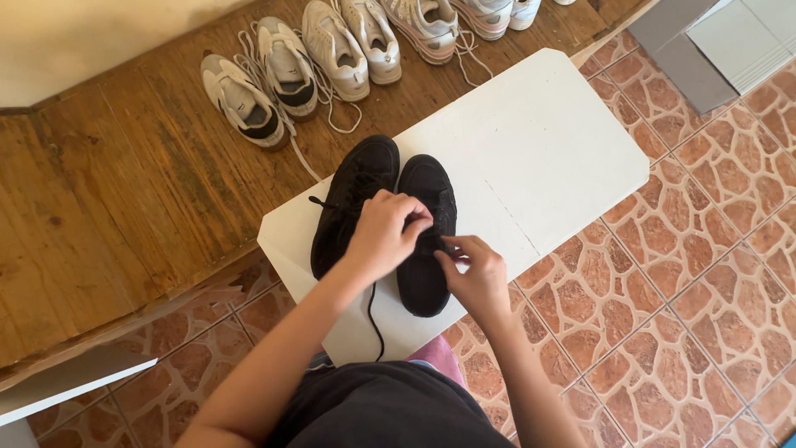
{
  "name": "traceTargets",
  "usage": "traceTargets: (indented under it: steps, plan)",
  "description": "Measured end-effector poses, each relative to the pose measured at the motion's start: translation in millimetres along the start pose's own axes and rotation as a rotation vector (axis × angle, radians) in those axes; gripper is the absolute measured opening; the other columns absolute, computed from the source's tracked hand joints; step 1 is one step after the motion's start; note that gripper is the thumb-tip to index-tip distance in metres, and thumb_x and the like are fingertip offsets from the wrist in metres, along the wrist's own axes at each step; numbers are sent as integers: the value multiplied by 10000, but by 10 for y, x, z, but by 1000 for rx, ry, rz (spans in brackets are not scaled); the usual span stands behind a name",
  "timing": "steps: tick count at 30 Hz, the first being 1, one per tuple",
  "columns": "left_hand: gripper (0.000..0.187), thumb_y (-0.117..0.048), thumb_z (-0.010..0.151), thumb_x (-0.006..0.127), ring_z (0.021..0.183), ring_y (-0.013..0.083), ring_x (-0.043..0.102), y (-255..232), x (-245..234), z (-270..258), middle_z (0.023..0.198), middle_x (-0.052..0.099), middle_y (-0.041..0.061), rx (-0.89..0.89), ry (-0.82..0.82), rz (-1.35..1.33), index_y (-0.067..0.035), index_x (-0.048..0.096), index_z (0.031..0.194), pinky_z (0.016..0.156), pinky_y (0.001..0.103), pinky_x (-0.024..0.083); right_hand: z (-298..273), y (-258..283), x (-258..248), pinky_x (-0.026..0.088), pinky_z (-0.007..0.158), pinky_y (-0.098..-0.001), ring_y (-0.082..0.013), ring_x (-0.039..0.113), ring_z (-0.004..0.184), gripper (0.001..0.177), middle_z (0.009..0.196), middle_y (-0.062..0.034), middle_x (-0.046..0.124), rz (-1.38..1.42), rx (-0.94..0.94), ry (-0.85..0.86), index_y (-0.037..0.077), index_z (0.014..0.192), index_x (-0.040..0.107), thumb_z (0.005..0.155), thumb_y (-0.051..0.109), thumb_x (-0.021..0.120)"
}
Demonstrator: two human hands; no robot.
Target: The person removes a black shoelace from a black shoe, then threads and ties the lace through the eyelets. The person then moves to a pair of white sneakers, removes their laces, and begins re-lacing them. The task is performed on a white bench with other shoes visible on a wooden shelf.
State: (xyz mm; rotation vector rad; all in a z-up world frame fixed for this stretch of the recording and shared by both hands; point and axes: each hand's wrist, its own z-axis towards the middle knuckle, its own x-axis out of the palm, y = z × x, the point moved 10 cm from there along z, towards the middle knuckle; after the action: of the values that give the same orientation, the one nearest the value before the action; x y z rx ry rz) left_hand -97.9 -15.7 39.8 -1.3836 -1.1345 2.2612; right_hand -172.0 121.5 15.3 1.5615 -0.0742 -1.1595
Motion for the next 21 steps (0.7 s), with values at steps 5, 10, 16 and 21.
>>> traceTargets:
  steps: [5,10,16,21]
  plan:
    - [64,-183,795,745,1113,267,458,-39,138,-220,1100,549,18,-6,-76,123,-150,693,809,915,463,299,-38,-471,83,578,698,-273,-131,729,776,245,905,-97,771,158,309,21,50,1069,741,852,159,704]
    - [67,-208,793,752,1171,275,413,-46,227,-342,1170,528,25,-34,-124,163,-167,703,816,914,490,258,-77,-793,218,567,774,-256,-121,719,846,292,923,-104,767,362,487,100,15,1120,716,876,169,674]
    - [58,-220,774,768,1172,283,411,-32,270,-387,1164,533,29,-89,-207,95,-181,729,793,898,489,244,-91,-861,258,564,798,-258,-127,702,858,308,944,-105,762,429,517,128,11,1134,715,876,176,681]
    - [81,-226,756,783,1168,274,421,-18,329,-414,1147,544,23,-125,-245,96,-176,728,789,909,488,241,-96,-776,206,553,785,-254,-111,702,860,309,933,-89,765,381,514,108,35,1134,720,867,190,690]
